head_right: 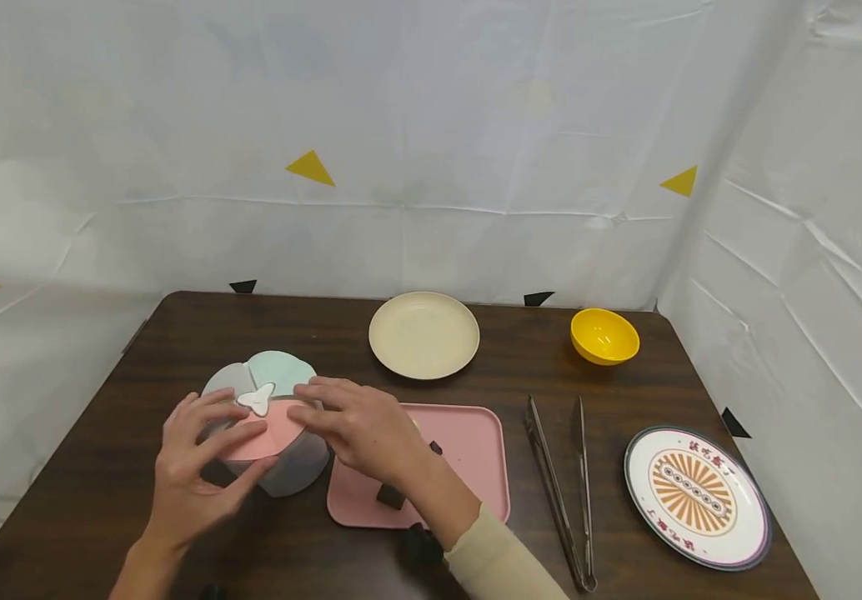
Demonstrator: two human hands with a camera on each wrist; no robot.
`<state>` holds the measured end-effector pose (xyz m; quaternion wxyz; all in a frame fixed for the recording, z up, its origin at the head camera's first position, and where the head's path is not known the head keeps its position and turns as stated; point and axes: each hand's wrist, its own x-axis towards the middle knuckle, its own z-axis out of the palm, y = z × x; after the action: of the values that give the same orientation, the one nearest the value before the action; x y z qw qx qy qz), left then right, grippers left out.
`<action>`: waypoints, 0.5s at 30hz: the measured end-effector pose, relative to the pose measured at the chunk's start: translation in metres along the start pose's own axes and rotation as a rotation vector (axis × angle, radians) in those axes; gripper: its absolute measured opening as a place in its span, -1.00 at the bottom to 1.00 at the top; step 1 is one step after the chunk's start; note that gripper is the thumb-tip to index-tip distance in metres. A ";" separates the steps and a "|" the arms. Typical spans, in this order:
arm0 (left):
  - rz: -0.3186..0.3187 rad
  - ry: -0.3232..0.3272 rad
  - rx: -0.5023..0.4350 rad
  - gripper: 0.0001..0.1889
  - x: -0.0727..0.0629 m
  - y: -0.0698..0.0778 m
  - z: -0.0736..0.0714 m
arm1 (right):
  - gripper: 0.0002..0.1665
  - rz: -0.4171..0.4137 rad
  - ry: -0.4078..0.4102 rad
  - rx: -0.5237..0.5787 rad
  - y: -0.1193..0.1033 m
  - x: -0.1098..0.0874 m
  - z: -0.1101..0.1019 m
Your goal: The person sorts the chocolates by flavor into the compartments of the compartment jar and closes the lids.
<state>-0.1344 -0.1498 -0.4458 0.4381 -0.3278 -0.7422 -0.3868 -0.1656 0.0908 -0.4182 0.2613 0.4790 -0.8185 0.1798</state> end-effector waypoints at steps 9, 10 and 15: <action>0.048 -0.016 -0.098 -0.72 0.007 0.007 -0.001 | -0.55 0.014 -0.017 0.028 0.006 -0.001 -0.005; 0.050 -0.008 -0.104 -0.72 0.008 0.008 -0.001 | -0.54 0.014 -0.025 0.034 0.007 -0.001 -0.005; 0.045 0.021 -0.114 -0.70 0.009 0.010 -0.002 | -0.52 0.038 -0.068 0.071 0.008 -0.001 -0.006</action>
<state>-0.1294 -0.1452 -0.4342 0.4350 -0.3648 -0.7069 -0.4218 -0.1706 0.0986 -0.4146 0.2124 0.4783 -0.8289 0.1973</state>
